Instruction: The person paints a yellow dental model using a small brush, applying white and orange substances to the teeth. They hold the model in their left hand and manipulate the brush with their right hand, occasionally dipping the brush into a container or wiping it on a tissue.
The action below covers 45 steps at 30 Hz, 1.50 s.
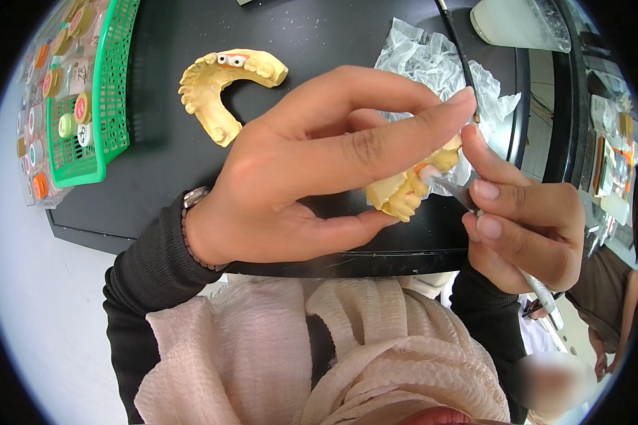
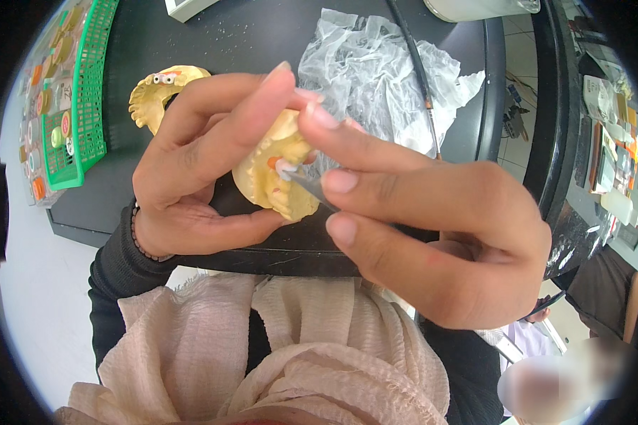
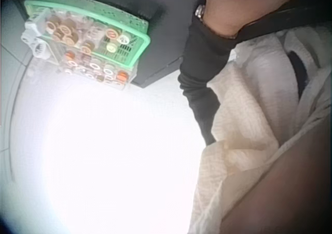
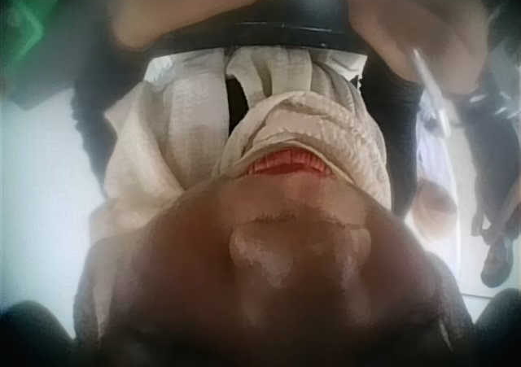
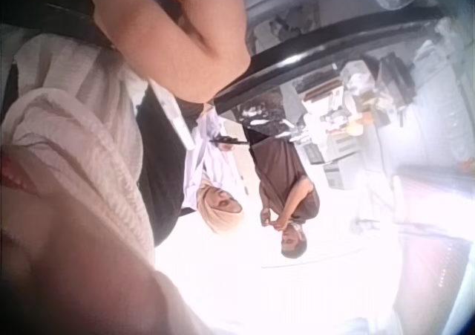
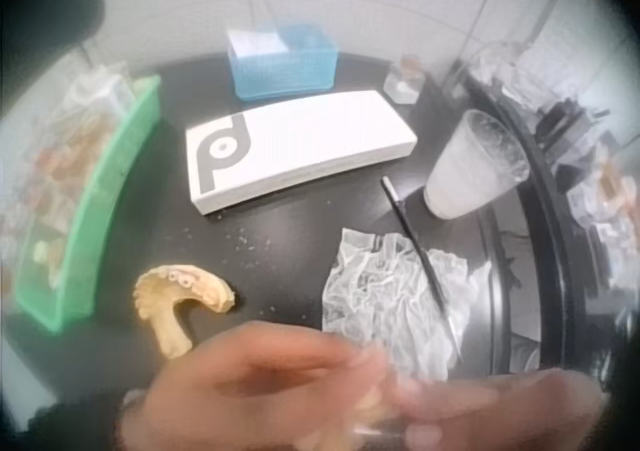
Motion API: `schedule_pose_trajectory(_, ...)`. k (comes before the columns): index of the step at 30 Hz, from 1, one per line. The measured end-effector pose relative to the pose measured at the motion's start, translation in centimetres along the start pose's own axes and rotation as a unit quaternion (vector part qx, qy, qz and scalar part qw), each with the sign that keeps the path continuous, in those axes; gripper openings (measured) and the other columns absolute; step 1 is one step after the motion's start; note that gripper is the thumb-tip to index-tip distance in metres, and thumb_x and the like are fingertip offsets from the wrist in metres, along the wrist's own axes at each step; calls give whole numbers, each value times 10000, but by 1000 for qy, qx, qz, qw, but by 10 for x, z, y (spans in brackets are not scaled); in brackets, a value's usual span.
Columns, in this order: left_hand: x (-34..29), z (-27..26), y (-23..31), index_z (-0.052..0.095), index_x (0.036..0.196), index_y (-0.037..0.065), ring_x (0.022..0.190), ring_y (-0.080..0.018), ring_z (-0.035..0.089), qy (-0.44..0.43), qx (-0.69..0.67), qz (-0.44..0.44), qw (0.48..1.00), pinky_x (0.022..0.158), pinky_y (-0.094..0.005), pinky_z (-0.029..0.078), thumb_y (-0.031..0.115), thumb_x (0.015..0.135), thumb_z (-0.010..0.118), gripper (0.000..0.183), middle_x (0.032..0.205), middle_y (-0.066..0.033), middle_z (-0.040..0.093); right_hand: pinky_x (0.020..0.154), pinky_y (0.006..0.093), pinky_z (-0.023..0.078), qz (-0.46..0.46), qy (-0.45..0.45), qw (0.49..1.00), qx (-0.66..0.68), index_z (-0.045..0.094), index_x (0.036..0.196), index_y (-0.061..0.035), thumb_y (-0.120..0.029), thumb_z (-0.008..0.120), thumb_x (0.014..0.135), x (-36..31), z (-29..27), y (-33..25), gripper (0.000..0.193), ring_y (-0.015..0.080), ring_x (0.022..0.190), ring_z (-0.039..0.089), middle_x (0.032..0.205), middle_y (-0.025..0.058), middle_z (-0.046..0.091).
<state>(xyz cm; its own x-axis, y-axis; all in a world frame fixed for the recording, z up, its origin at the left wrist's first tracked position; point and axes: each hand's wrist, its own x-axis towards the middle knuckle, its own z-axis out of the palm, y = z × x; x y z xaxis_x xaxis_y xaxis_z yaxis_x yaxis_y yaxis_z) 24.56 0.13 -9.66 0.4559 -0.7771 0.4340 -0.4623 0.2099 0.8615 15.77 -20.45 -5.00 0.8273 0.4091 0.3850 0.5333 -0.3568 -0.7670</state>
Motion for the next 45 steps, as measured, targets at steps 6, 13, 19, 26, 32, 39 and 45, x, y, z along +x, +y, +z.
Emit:
schedule_pose_trajectory(6, 0, 0, 0, 449, 1231, -55, 1024, -224, 528, 2, 1, 1, 1000, 844, -294, 431, -27, 577, 693, 699, 1148, -152, 477, 893, 420, 439, -1, -7, 1000, -14, 529, 915, 12, 157, 567, 717, 0, -1, 0, 248, 503, 1024, 469, 963, 228, 513)
schedule_pose_trajectory(13, 0, 0, 0, 455, 1228, -51, 1024, -226, 526, 4, 0, -3, 1000, 847, -296, 427, -20, 574, 699, 699, 1146, -152, 476, 899, 419, 445, 12, -24, 1000, -13, 511, 952, 0, 155, 556, 726, 0, -5, 0, 279, 504, 1040, 457, 978, 205, 486)
schedule_pose_trajectory(19, 0, 0, -1, 461, 1218, -62, 1022, -226, 526, 5, 3, 2, 1000, 849, -297, 424, -15, 573, 703, 690, 1149, -154, 475, 902, 416, 445, 24, -17, 1000, 0, 502, 942, -2, 162, 551, 725, 0, -3, -1, 276, 503, 1037, 460, 979, 203, 485)
schedule_pose_trajectory(26, -1, 5, 1, 339, 1299, -47, 1008, -220, 542, 11, -200, -104, 974, 821, -292, 459, -18, 568, 722, 825, 1195, -178, 457, 800, 423, 488, 52, 133, 990, 22, 475, 917, -24, -24, 539, 814, -5, 3, 5, 121, 352, 930, 567, 979, 186, 504)
schedule_pose_trajectory(32, -1, 7, 18, 185, 1360, -30, 892, -206, 601, 56, -553, -274, 785, 705, -229, 494, 81, 572, 772, 989, 1243, -202, 437, 688, 250, 438, 171, 341, 910, 165, 442, 941, -56, -196, 398, 924, -3, 16, 11, 147, 184, 825, 562, 1083, 240, 528)
schedule_pose_trajectory(39, -1, 2, 18, 123, 1365, -43, 835, -191, 601, 29, -587, -264, 765, 564, -183, 467, 216, 596, 746, 1023, 1239, -216, 437, 760, 254, 395, 201, 327, 900, 206, 432, 890, -75, -216, 383, 934, -3, 15, 14, 157, 127, 917, 502, 1146, 203, 497)
schedule_pose_trajectory(45, -3, 3, 19, 126, 1362, -50, 815, -175, 592, 32, -591, -271, 760, 564, -177, 460, 218, 586, 750, 1031, 1235, -218, 439, 745, 240, 432, 179, 353, 887, 237, 460, 931, -32, -134, 481, 891, -3, 15, 11, 113, 102, 803, 529, 1058, 145, 506)
